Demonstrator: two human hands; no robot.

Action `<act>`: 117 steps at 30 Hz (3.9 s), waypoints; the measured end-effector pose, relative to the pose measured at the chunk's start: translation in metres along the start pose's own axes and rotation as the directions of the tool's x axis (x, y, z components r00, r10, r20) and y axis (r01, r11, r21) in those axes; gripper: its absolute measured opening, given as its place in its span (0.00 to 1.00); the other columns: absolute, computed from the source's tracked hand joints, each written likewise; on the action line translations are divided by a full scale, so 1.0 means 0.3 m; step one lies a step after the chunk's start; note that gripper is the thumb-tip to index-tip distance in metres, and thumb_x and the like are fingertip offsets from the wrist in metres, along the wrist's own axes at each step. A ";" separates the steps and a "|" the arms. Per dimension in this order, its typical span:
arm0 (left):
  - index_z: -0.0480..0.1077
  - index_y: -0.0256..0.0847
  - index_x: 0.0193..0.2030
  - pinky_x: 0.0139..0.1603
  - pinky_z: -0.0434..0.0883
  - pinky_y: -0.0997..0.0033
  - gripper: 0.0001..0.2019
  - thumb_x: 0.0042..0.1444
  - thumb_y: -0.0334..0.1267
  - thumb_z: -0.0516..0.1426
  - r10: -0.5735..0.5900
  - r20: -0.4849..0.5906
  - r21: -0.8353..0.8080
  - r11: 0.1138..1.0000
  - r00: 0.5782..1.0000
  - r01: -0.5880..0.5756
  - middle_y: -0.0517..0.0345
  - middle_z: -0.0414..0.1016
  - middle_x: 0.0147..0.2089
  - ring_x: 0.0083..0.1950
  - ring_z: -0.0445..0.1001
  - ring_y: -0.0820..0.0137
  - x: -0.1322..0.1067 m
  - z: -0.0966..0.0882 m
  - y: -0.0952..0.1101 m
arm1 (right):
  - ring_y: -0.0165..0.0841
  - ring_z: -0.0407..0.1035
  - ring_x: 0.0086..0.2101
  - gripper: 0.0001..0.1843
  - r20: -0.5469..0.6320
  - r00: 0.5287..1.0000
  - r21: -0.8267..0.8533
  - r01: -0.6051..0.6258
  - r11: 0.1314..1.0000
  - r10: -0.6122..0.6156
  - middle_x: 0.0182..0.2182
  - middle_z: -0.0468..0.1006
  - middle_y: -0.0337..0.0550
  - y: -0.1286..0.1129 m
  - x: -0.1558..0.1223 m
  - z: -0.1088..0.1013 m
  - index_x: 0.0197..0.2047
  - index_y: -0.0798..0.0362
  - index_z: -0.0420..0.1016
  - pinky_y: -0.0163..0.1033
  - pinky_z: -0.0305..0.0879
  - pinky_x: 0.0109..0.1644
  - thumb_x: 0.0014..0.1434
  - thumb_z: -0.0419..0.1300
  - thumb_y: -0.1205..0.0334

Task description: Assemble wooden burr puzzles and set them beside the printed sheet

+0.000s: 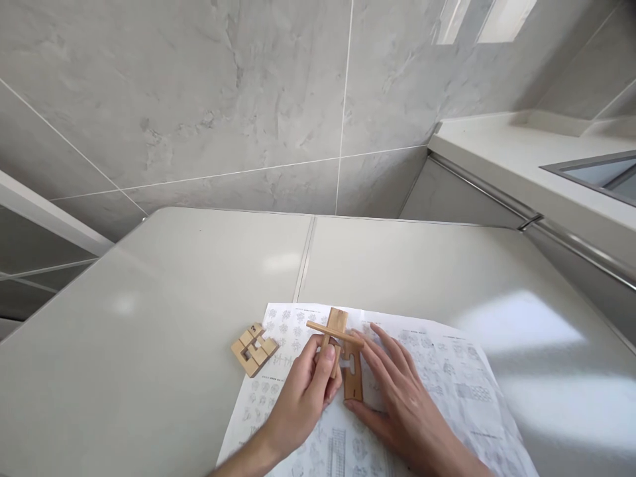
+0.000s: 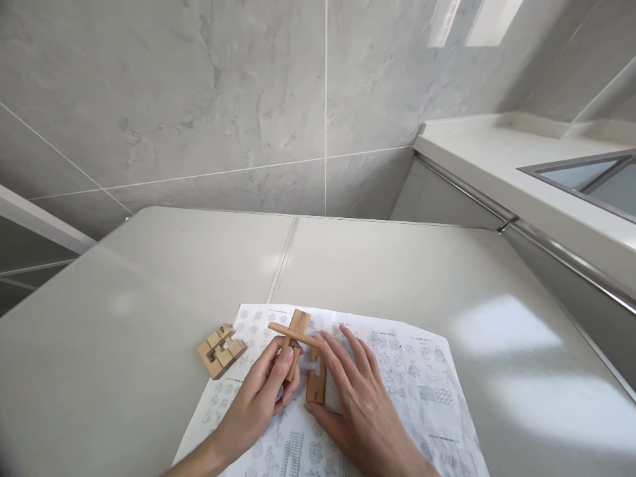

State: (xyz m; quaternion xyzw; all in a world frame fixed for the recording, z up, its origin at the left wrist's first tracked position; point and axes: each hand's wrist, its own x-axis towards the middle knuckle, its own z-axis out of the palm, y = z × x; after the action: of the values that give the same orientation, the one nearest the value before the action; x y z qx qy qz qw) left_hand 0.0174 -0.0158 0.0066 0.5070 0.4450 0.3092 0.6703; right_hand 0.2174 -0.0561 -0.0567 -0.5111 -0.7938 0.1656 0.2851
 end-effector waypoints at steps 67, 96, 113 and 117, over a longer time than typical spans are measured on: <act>0.65 0.45 0.41 0.33 0.62 0.68 0.21 0.80 0.54 0.42 0.014 0.384 0.418 0.889 0.923 -0.188 0.61 0.66 0.30 0.29 0.63 0.67 -0.009 -0.002 0.020 | 0.60 0.80 0.58 0.43 0.349 0.837 0.906 -0.416 0.078 0.421 0.62 0.83 0.56 -0.056 -0.010 -0.065 0.73 0.37 0.72 0.67 0.76 0.60 0.61 0.69 0.30; 0.63 0.43 0.36 0.30 0.67 0.71 0.20 0.79 0.47 0.44 0.029 0.441 0.497 0.824 0.897 -0.271 0.65 0.68 0.25 0.24 0.68 0.71 -0.002 -0.001 -0.022 | 0.60 0.78 0.59 0.50 0.395 0.812 0.857 -0.494 0.146 0.429 0.67 0.79 0.51 -0.083 0.002 -0.111 0.73 0.38 0.71 0.63 0.75 0.64 0.52 0.78 0.33; 0.64 0.43 0.37 0.30 0.65 0.73 0.20 0.79 0.49 0.45 0.041 0.425 0.433 0.868 0.904 -0.243 0.66 0.65 0.25 0.24 0.65 0.73 -0.008 -0.002 -0.008 | 0.59 0.77 0.62 0.42 0.351 0.856 0.860 -0.456 0.231 0.380 0.65 0.81 0.52 -0.071 0.007 -0.113 0.71 0.38 0.75 0.60 0.77 0.64 0.57 0.76 0.36; 0.68 0.42 0.39 0.29 0.64 0.73 0.20 0.79 0.50 0.47 0.022 0.398 0.428 0.880 0.917 -0.207 0.65 0.68 0.27 0.26 0.66 0.73 -0.004 -0.006 -0.017 | 0.58 0.76 0.63 0.43 0.339 0.841 0.854 -0.463 0.237 0.421 0.70 0.76 0.51 -0.035 -0.019 -0.091 0.75 0.33 0.69 0.61 0.78 0.63 0.61 0.73 0.36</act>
State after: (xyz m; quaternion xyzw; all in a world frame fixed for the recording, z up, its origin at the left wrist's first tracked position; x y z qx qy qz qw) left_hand 0.0150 -0.0176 0.0018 0.7277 0.3355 0.1297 0.5841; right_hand 0.2286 -0.0664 -0.0310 -0.4648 -0.3947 0.6569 0.4435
